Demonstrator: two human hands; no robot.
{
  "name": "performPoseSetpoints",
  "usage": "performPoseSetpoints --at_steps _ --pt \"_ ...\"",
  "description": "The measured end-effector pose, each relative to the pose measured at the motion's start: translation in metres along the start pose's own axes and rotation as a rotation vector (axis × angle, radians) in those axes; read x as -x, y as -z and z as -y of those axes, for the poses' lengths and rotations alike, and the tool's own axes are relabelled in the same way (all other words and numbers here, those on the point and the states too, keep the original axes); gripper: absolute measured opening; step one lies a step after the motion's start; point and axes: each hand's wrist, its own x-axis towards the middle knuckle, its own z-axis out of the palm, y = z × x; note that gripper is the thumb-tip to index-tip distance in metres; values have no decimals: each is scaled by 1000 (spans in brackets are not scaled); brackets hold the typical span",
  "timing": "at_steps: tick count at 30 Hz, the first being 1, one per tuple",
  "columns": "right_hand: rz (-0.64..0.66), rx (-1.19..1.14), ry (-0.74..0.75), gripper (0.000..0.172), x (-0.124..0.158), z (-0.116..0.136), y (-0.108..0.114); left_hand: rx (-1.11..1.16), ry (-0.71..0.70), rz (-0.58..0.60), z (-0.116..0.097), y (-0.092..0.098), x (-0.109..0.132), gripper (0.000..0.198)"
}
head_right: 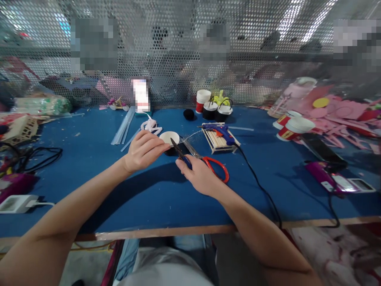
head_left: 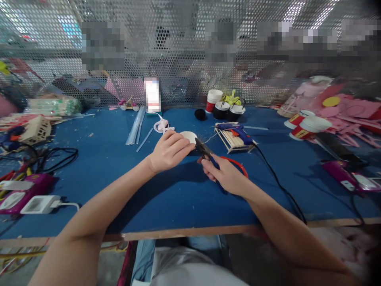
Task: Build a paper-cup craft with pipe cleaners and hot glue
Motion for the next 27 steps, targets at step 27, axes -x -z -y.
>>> performPoseSetpoints --at_steps 27 --pt "-93 140 9 35 -3 -1 0 -153 95 -37 -21 -11 -1 13"
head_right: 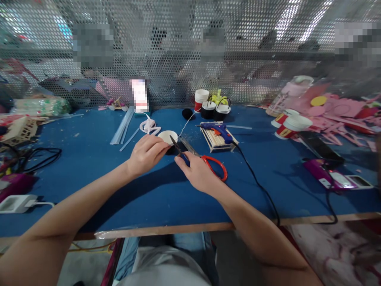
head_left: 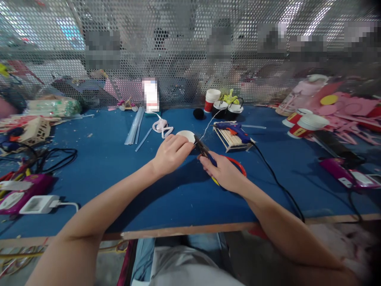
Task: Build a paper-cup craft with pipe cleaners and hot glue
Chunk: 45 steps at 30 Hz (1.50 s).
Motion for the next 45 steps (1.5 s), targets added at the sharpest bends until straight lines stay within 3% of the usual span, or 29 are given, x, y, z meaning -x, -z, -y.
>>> performPoseSetpoints --at_steps 3,6,12,15,19,23,28,34,38,40,43,45 --pt "29 -39 -3 37 0 -3 -1 -40 -99 -8 5 2 0 11" --pt "31 -43 -7 38 0 -2 -2 -49 -110 -4 6 2 0 12" --pt "-61 35 5 31 0 2 -6 36 89 -81 -6 -10 4 16" --pt "-95 82 9 28 -2 1 -6 85 156 6 -4 -8 1 15" --pt "-46 126 13 30 -2 -2 0 201 44 186 13 16 -16 9" --pt "151 147 122 34 5 0 8 122 11 62 27 36 -28 25" --pt "359 151 180 37 11 2 12 24 -166 270 28 25 -22 29" --pt "408 131 126 43 12 2 28 29 -293 283 28 18 -23 22" --pt "452 89 85 47 12 6 39 -61 -429 372 37 19 -23 28" --pt "381 63 61 47 11 6 41 -57 -285 408 40 20 -21 30" --pt "161 7 -6 47 7 2 41 129 213 387 34 25 -20 30" --pt "20 -62 -40 44 3 -1 38 465 538 429 21 29 -21 32"
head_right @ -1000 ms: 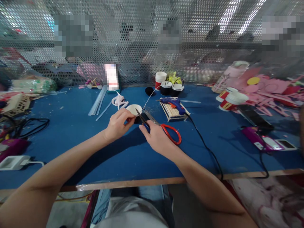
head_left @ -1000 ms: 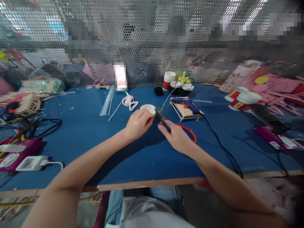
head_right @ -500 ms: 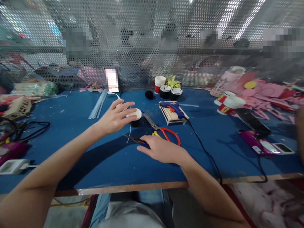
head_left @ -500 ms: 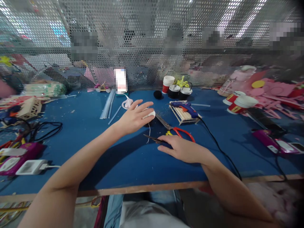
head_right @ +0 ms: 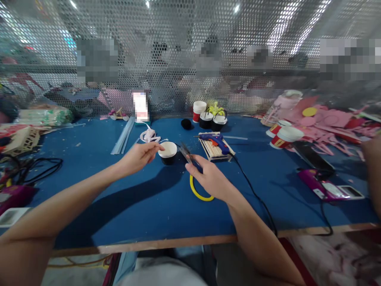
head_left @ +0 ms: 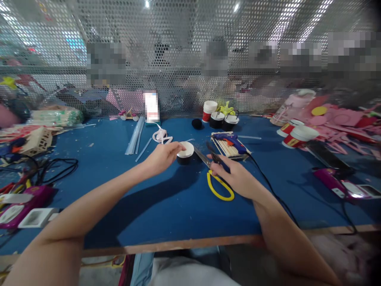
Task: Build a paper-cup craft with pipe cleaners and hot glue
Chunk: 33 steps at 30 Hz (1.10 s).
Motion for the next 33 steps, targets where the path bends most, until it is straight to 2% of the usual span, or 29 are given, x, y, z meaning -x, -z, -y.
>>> performPoseSetpoints --at_steps 3,5,7,11,13,19,26,29,33 --pt "-163 -136 40 40 -4 0 -10 493 207 218 -19 -11 9 35" --pt "-234 -229 90 39 -5 2 -18 678 292 364 -28 -22 15 37" --pt "-270 -320 116 39 -6 3 -26 775 331 453 -31 -33 20 37" --pt "-282 -425 110 32 -7 -1 -34 799 347 494 -31 -50 26 38" --pt "-280 -433 111 30 -7 -4 -35 817 330 458 -32 -52 27 34" --pt "-221 -416 151 31 -6 -3 -33 1056 311 175 -37 -53 22 28" --pt "-153 -153 177 37 -5 -5 -32 1034 197 -150 -28 -45 15 18" --pt "-128 -81 209 37 -8 -11 -37 1079 174 -180 -25 -39 12 16" --pt "-154 -4 219 39 -12 -17 -41 1181 195 -148 -23 -37 11 16"
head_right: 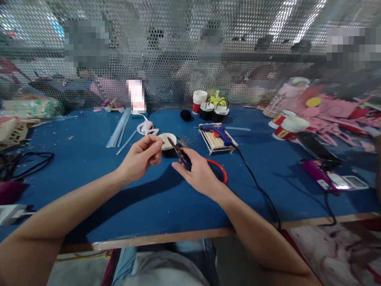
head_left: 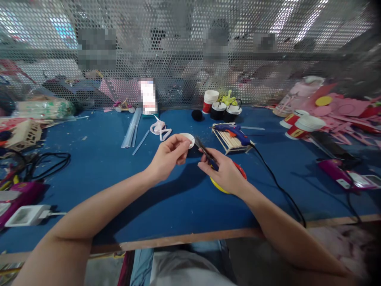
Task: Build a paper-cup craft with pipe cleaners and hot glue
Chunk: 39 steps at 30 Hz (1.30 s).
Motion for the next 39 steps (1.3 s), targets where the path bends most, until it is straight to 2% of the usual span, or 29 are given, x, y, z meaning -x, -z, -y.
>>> performPoseSetpoints --at_steps 4,22,33,39 --pt "-56 88 16 38 -1 -3 -1 60 56 26 2 -1 1 18" --pt "31 67 -29 37 0 2 -3 66 72 10 8 -2 1 19" --pt "5 85 27 35 0 1 -3 260 288 162 3 2 2 16" --pt "-10 83 54 33 2 3 -2 329 333 204 4 3 4 14"
